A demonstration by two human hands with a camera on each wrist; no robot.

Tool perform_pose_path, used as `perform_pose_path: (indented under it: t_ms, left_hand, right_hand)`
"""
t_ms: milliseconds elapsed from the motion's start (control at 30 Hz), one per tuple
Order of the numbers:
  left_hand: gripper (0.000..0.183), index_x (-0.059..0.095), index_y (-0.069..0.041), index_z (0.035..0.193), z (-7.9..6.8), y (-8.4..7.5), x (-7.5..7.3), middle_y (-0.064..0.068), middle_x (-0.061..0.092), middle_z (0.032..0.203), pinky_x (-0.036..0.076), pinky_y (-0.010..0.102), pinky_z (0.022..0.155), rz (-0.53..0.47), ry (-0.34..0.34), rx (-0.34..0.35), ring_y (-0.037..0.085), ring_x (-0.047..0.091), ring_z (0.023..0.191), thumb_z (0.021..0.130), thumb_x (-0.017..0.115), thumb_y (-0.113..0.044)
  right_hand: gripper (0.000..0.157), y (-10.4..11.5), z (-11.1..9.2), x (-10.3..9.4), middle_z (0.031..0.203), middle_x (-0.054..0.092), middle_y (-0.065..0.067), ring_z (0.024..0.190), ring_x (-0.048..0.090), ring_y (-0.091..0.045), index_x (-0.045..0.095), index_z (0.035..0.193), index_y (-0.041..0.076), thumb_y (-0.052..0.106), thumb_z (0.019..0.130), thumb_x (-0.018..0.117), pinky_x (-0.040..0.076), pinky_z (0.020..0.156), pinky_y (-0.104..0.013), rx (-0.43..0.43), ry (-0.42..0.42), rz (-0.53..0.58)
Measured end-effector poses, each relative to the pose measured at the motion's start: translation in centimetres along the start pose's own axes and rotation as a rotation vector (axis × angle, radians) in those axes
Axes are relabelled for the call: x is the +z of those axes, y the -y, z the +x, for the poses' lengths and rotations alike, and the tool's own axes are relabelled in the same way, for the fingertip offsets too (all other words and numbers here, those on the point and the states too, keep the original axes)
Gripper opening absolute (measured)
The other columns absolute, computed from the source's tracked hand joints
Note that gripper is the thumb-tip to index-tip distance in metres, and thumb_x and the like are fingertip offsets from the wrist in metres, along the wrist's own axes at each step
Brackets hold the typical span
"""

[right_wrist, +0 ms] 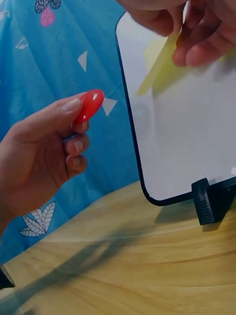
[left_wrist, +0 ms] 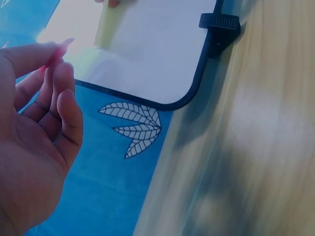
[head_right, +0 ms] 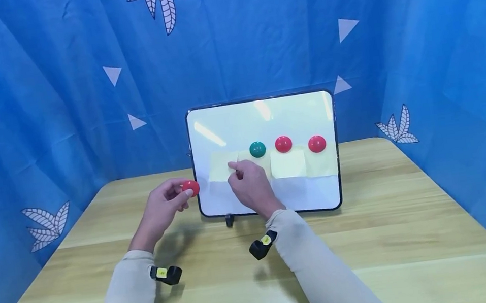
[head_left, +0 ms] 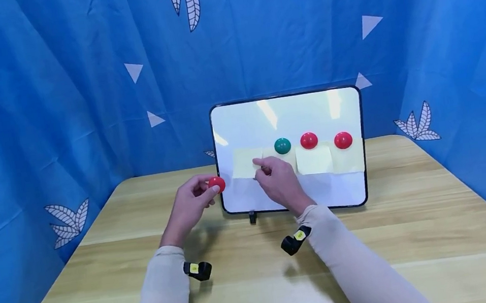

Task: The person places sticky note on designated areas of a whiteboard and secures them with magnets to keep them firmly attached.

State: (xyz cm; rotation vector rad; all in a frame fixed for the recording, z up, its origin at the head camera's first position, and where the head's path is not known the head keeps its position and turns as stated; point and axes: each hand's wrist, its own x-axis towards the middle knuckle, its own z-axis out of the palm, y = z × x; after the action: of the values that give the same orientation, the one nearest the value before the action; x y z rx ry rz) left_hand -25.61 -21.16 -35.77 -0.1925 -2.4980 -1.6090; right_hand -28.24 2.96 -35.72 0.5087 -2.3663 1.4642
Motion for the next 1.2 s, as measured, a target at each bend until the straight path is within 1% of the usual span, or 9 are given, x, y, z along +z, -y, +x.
perform_pose_path:
  t_ms: [67, 200, 300, 367, 433, 533, 700, 1000, 1200]
  left_hand:
    - [0.042, 0.063, -0.017, 0.129, 0.2, -0.2, 0.2, 0.012, 0.061, 0.105, 0.054, 0.043, 0.083, -0.025, 0.007, -0.003, 0.030, 0.064, 0.089, 0.092, 0.074, -0.033]
    - [0.044, 0.062, -0.017, 0.131, 0.7, -0.8, 0.3, 0.013, 0.061, 0.106, 0.054, 0.045, 0.085, -0.063, 0.018, 0.005, 0.031, 0.064, 0.089, 0.092, 0.075, -0.034]
    - [0.044, 0.062, -0.017, 0.130, 1.2, -1.3, 0.2, 0.013, 0.062, 0.106, 0.054, 0.045, 0.085, -0.057, 0.036, 0.020, 0.030, 0.063, 0.088, 0.092, 0.074, -0.035]
    - [0.042, 0.063, -0.017, 0.129, 1.5, -1.4, 0.3, 0.013, 0.063, 0.105, 0.053, 0.050, 0.087, -0.051, 0.051, 0.023, 0.032, 0.063, 0.088, 0.092, 0.074, -0.035]
    - [0.041, 0.064, -0.017, 0.128, 1.8, -1.4, 0.4, 0.012, 0.064, 0.106, 0.053, 0.051, 0.087, -0.043, 0.071, 0.027, 0.034, 0.064, 0.089, 0.092, 0.074, -0.036]
    - [0.038, 0.066, -0.020, 0.125, 2.3, -1.6, 0.8, 0.011, 0.065, 0.107, 0.054, 0.048, 0.085, -0.041, 0.082, 0.016, 0.035, 0.065, 0.090, 0.092, 0.074, -0.036]
    - [0.037, 0.066, -0.021, 0.124, 3.2, -1.9, 1.5, 0.009, 0.067, 0.108, 0.055, 0.042, 0.083, -0.061, 0.084, -0.007, 0.031, 0.067, 0.088, 0.092, 0.073, -0.038]
    - [0.043, 0.063, -0.016, 0.128, 3.9, -3.0, 2.2, 0.009, 0.071, 0.104, 0.055, 0.040, 0.079, -0.111, 0.059, 0.038, 0.030, 0.067, 0.083, 0.092, 0.074, -0.036]
    - [0.043, 0.063, -0.017, 0.128, 4.2, -3.6, 2.7, 0.010, 0.070, 0.104, 0.054, 0.035, 0.076, -0.128, 0.072, 0.024, 0.028, 0.066, 0.083, 0.092, 0.074, -0.038]
  right_hand:
    - [0.037, 0.1, -0.1, 0.0, 0.097, 0.063, -0.003, 0.084, 0.066, -0.016, 0.063, 0.134, 0.007, 0.014, 0.099, 0.056, 0.052, 0.069, -0.031, 0.032, 0.023, 0.017]
    - [0.040, 0.3, -0.1, -0.1, 0.100, 0.059, -0.004, 0.091, 0.071, -0.016, 0.059, 0.138, 0.006, 0.015, 0.100, 0.057, 0.057, 0.075, -0.031, 0.070, 0.048, 0.049]
    - [0.042, 0.3, 0.0, -0.2, 0.101, 0.058, -0.005, 0.092, 0.070, -0.015, 0.056, 0.141, 0.006, 0.016, 0.100, 0.058, 0.057, 0.074, -0.031, 0.067, 0.053, 0.052]
    - [0.043, 0.3, 0.0, -0.3, 0.101, 0.058, -0.005, 0.091, 0.070, -0.014, 0.056, 0.142, 0.006, 0.016, 0.100, 0.059, 0.056, 0.073, -0.031, 0.067, 0.053, 0.049]
    - [0.044, 0.3, -0.1, -0.3, 0.102, 0.059, -0.004, 0.090, 0.069, -0.014, 0.056, 0.142, 0.006, 0.017, 0.100, 0.058, 0.055, 0.072, -0.032, 0.070, 0.049, 0.047]
    - [0.044, 0.2, -0.2, -0.3, 0.104, 0.061, -0.004, 0.089, 0.068, -0.015, 0.055, 0.142, 0.007, 0.017, 0.100, 0.058, 0.054, 0.072, -0.033, 0.074, 0.045, 0.056]
    - [0.044, 0.0, -0.2, 0.0, 0.107, 0.062, -0.004, 0.086, 0.068, -0.017, 0.055, 0.142, 0.006, 0.017, 0.100, 0.058, 0.055, 0.072, -0.033, 0.064, 0.037, 0.077]
    - [0.043, 0.2, -0.3, 0.8, 0.105, 0.061, -0.004, 0.080, 0.068, -0.018, 0.055, 0.141, 0.004, 0.016, 0.100, 0.057, 0.057, 0.069, -0.032, 0.038, 0.016, 0.137]
    - [0.043, 0.2, -0.4, 1.0, 0.105, 0.060, -0.004, 0.078, 0.068, -0.016, 0.056, 0.141, 0.005, 0.016, 0.100, 0.058, 0.056, 0.068, -0.032, 0.049, -0.006, 0.132]
